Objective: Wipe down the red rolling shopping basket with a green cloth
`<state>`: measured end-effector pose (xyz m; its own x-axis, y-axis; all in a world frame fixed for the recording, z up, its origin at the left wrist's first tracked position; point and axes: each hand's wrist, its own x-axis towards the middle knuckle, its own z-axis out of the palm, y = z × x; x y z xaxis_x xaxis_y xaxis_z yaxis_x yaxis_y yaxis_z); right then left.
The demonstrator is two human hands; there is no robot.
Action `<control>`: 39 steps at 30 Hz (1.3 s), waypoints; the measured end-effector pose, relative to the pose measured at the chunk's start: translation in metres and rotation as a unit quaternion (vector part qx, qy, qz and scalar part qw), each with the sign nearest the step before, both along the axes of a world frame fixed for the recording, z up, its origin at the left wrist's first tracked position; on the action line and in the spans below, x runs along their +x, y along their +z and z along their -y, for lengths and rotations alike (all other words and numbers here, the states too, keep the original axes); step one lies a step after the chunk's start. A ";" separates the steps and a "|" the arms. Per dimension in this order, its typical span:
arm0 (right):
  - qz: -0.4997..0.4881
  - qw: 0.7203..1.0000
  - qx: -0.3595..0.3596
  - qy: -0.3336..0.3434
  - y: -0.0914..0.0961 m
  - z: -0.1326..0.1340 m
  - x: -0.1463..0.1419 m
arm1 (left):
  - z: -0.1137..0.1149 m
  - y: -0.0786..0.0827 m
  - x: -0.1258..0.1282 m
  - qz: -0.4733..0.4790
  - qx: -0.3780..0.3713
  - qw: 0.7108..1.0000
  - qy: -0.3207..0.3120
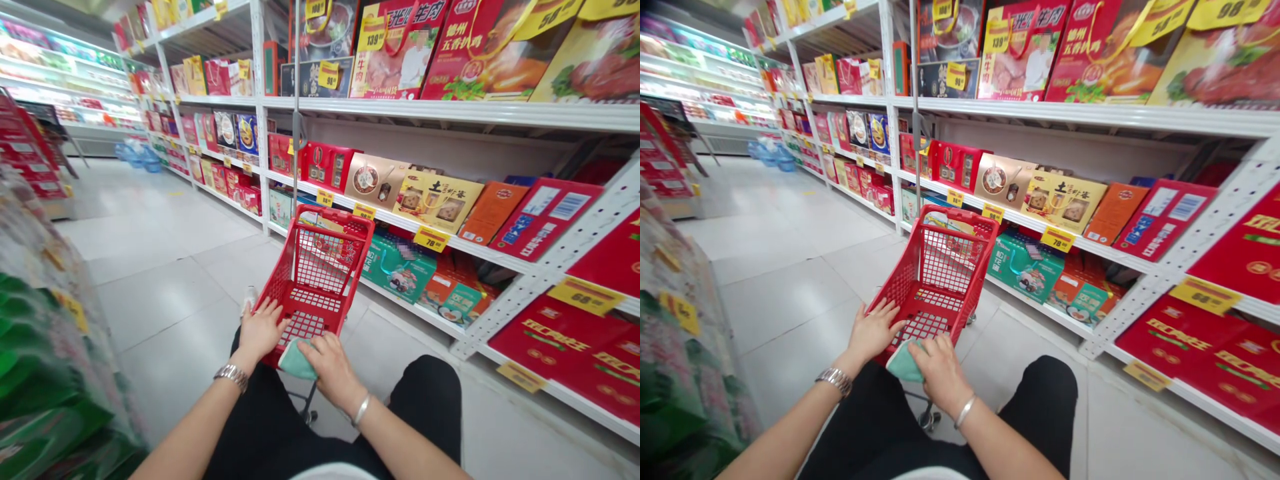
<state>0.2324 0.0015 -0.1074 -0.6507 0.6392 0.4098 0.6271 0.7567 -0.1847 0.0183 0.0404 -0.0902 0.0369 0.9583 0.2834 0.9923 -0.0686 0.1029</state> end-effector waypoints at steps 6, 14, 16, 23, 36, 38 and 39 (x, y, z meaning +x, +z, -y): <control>0.054 0.988 0.074 0.125 0.013 -0.018 0.032 | -0.003 0.001 -0.017 0.020 0.012 0.999 -0.048; 0.040 0.980 -0.023 0.194 0.042 -0.051 0.061 | 0.006 -0.004 -0.028 0.022 0.011 0.997 -0.069; 0.024 0.984 -0.040 0.173 0.045 -0.064 0.067 | 0.010 -0.005 -0.029 0.017 0.008 0.998 -0.067; -0.063 0.991 -0.043 0.113 0.025 -0.079 0.068 | 0.014 -0.005 -0.030 0.002 -0.008 0.999 -0.054; -0.133 0.989 -0.040 0.044 0.016 -0.052 0.011 | -0.010 0.018 -0.057 0.031 -0.084 0.996 -0.013; -0.136 0.990 -0.020 0.030 0.014 -0.045 0.009 | -0.002 0.021 -0.036 0.027 -0.091 0.995 0.017; -0.134 0.991 -0.012 0.025 0.012 -0.042 0.009 | 0.004 0.021 -0.023 0.030 -0.088 0.995 0.024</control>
<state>0.2411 0.0437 -0.0949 -0.5519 0.6206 0.5571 0.5156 0.7789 -0.3569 -0.0047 0.0366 -0.0693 -0.0229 0.9935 0.1117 0.9858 0.0039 0.1680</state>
